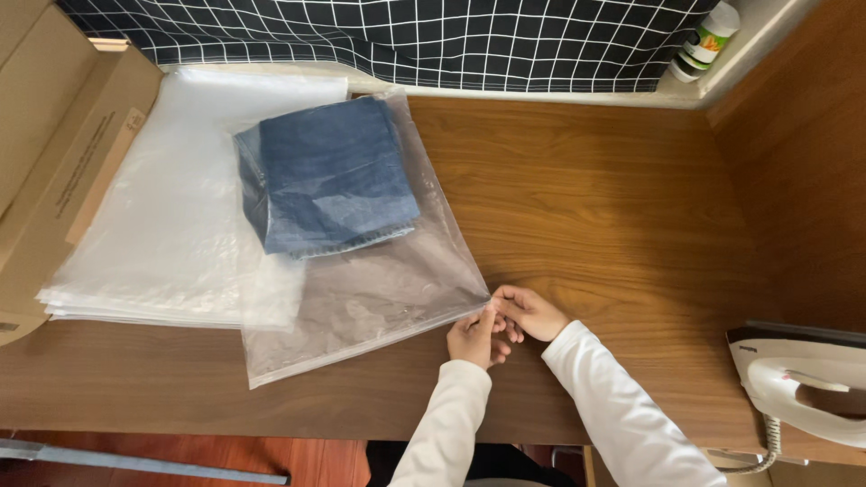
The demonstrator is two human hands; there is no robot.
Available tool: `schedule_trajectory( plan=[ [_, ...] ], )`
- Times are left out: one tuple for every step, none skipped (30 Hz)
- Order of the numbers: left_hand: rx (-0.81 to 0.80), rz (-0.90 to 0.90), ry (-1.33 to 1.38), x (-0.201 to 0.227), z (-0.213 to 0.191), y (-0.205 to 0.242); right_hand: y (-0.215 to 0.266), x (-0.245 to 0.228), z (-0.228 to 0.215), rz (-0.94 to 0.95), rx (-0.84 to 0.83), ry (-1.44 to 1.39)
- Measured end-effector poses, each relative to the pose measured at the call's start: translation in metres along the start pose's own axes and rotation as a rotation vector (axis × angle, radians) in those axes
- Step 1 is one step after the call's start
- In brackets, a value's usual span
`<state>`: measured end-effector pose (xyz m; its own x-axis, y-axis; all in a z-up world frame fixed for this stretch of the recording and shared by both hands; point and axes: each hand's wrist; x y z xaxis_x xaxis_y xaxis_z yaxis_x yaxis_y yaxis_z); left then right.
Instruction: The person folds a pair of jeans, slides them into a plastic bag, seals the bag, and then places the bag into a cardboard box which they close. Finally, they remove a black garment from a hanger.
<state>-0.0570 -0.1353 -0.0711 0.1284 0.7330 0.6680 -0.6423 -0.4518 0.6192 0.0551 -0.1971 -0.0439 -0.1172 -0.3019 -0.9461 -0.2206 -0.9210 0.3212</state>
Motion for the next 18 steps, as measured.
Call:
schedule_trajectory(
  plan=[
    [-0.001, 0.0, -0.001, -0.004, 0.001, -0.006, 0.0, 0.0, 0.0, 0.0, 0.001, 0.0],
    [0.036, 0.019, 0.05, -0.008, 0.001, -0.011, -0.001, 0.0, 0.0, -0.005, -0.007, -0.006],
    [0.073, 0.038, 0.101, -0.012, 0.002, -0.017, -0.001, 0.0, 0.0, -0.008, -0.015, -0.012],
    [0.071, 0.037, 0.1, -0.009, 0.003, -0.015, -0.001, 0.002, -0.001, -0.008, -0.013, -0.012],
    [0.083, 0.03, 0.104, -0.007, 0.004, -0.012, -0.002, 0.003, -0.001, 0.004, -0.009, -0.004],
    [0.094, 0.023, 0.109, -0.004, 0.005, -0.01, -0.002, 0.003, -0.002, 0.016, -0.006, 0.003],
    [0.095, 0.023, 0.108, 0.003, 0.008, -0.001, -0.002, 0.004, -0.002, 0.016, -0.006, 0.002],
    [0.093, 0.044, 0.082, 0.01, 0.01, 0.007, -0.002, 0.004, -0.003, 0.038, 0.0, -0.012],
    [0.093, 0.066, 0.057, 0.017, 0.011, 0.016, -0.002, 0.004, -0.002, 0.06, 0.005, -0.027],
    [0.094, 0.065, 0.057, 0.016, 0.011, 0.017, -0.003, 0.005, -0.001, 0.06, 0.004, -0.028],
    [0.093, 0.091, 0.053, 0.015, 0.011, 0.018, -0.004, 0.006, 0.0, 0.051, 0.0, -0.021],
    [0.092, 0.117, 0.05, 0.014, 0.011, 0.019, -0.004, 0.007, 0.001, 0.041, -0.005, -0.015],
    [0.093, 0.117, 0.049, 0.019, 0.012, 0.025, -0.005, 0.006, 0.002, 0.041, -0.005, -0.015],
    [0.105, 0.144, 0.032, 0.023, 0.013, 0.031, -0.005, 0.004, 0.003, 0.019, -0.014, 0.008],
    [0.118, 0.171, 0.014, 0.027, 0.014, 0.037, -0.005, 0.003, 0.004, -0.003, -0.022, 0.032],
    [0.118, 0.172, 0.013, 0.03, 0.013, 0.038, -0.004, 0.002, 0.004, -0.004, -0.023, 0.031],
    [0.14, 0.205, -0.024, 0.031, 0.012, 0.041, -0.003, 0.0, 0.005, -0.026, -0.015, 0.028],
    [0.162, 0.238, -0.062, 0.034, 0.011, 0.043, -0.002, -0.002, 0.007, -0.049, -0.008, 0.026]
  ],
)
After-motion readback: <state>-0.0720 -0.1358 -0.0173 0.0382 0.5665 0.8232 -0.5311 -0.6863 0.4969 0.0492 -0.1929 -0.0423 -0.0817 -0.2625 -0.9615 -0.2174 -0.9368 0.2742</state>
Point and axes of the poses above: each hand's wrist, its own y-axis away from the middle knuckle, its own z-axis out of the palm, x = y × z, and after that the axes turned 7 degrees about -x, right-handed
